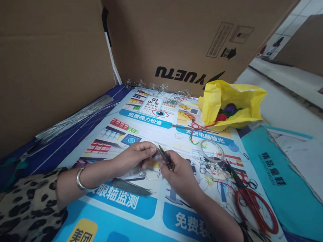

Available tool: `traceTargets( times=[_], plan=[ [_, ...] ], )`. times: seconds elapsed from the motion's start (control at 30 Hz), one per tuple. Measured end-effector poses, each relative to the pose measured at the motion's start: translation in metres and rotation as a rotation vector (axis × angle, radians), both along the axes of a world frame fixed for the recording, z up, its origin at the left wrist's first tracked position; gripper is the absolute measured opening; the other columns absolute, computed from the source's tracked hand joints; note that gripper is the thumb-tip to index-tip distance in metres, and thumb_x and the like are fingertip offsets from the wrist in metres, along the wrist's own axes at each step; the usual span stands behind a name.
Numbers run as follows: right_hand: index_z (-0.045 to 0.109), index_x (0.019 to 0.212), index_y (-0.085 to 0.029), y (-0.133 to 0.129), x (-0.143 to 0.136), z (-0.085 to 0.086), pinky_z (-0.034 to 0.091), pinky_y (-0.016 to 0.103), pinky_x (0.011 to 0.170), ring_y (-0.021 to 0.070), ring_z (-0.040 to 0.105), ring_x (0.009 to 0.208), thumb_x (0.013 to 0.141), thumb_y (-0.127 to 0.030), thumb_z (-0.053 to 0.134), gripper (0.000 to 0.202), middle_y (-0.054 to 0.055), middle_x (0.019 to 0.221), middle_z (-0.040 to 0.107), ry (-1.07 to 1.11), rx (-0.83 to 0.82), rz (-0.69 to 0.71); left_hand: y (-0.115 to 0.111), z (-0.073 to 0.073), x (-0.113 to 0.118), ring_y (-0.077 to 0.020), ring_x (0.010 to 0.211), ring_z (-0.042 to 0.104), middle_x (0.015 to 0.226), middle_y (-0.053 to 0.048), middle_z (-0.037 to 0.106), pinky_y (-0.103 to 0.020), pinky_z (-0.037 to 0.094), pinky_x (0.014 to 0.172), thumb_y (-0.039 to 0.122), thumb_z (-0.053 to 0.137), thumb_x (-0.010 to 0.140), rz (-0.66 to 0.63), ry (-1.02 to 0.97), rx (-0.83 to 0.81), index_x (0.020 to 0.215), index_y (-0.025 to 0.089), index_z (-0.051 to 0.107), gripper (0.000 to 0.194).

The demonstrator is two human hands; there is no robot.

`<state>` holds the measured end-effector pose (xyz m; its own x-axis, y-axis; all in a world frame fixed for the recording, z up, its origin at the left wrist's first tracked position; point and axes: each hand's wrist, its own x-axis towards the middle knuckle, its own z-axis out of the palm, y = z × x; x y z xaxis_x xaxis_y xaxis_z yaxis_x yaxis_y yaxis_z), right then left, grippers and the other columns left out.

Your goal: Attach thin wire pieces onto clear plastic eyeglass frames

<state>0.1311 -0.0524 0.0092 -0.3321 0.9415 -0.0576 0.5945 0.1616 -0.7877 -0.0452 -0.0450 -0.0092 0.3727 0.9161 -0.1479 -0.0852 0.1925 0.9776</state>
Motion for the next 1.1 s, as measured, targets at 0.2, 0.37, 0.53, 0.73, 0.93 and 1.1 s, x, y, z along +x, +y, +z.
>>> traceTargets(
  times=[0.2, 0.37, 0.53, 0.73, 0.93, 1.1],
  plan=[
    [0.060, 0.085, -0.018, 0.001, 0.002, 0.001, 0.040, 0.023, 0.056, 0.0133, 0.053, 0.060, 0.076, -0.032, 0.049, 0.020, -0.001, 0.068, 0.060, -0.023, 0.010, 0.028, -0.001, -0.001, 0.000, -0.0050, 0.040, 0.039, 0.045, 0.005, 0.047, -0.018, 0.029, 0.042, 0.038, 0.054, 0.079, -0.005, -0.011, -0.015, 0.081, 0.013, 0.059, 0.026],
    [0.059, 0.077, -0.017, 0.002, 0.003, -0.002, 0.040, 0.024, 0.056, 0.0147, 0.053, 0.060, 0.075, -0.032, 0.048, 0.019, 0.000, 0.065, 0.060, -0.062, 0.023, 0.045, -0.001, -0.001, 0.002, -0.0042, 0.039, 0.038, 0.050, 0.004, 0.049, -0.018, 0.027, 0.040, 0.032, 0.063, 0.071, -0.005, 0.013, -0.014, 0.081, 0.011, 0.062, 0.023],
    [0.060, 0.080, -0.018, 0.003, 0.002, -0.004, 0.041, 0.025, 0.056, 0.0151, 0.054, 0.060, 0.074, -0.034, 0.048, 0.021, 0.000, 0.064, 0.060, -0.077, 0.018, 0.047, -0.002, 0.003, 0.004, -0.0048, 0.041, 0.042, 0.051, 0.003, 0.052, -0.018, 0.031, 0.042, 0.030, 0.065, 0.068, 0.022, 0.035, -0.025, 0.076, 0.011, 0.062, 0.021],
    [0.060, 0.078, -0.019, 0.003, 0.001, -0.005, 0.041, 0.024, 0.056, 0.0154, 0.055, 0.062, 0.073, -0.035, 0.048, 0.020, -0.001, 0.066, 0.062, -0.130, 0.036, 0.031, -0.001, -0.003, 0.004, -0.0047, 0.039, 0.041, 0.046, 0.004, 0.050, -0.018, 0.030, 0.041, 0.029, 0.064, 0.069, 0.033, 0.020, -0.015, 0.074, 0.012, 0.061, 0.018],
    [0.058, 0.078, -0.020, 0.004, 0.000, -0.007, 0.041, 0.024, 0.053, 0.0145, 0.055, 0.059, 0.072, -0.039, 0.051, 0.022, -0.001, 0.063, 0.061, -0.135, 0.013, 0.010, 0.001, -0.006, 0.004, -0.0034, 0.038, 0.038, 0.048, 0.004, 0.049, -0.018, 0.026, 0.040, 0.027, 0.064, 0.069, 0.039, -0.136, -0.054, 0.073, 0.012, 0.058, 0.016],
    [0.058, 0.078, -0.019, 0.003, -0.001, -0.004, 0.039, 0.024, 0.053, 0.0139, 0.053, 0.059, 0.073, -0.040, 0.052, 0.023, -0.001, 0.064, 0.061, -0.133, 0.009, 0.015, -0.001, 0.001, 0.003, -0.0023, 0.036, 0.037, 0.050, 0.005, 0.050, -0.017, 0.026, 0.039, 0.027, 0.063, 0.070, 0.096, -0.204, -0.108, 0.075, 0.013, 0.056, 0.016]
  ],
)
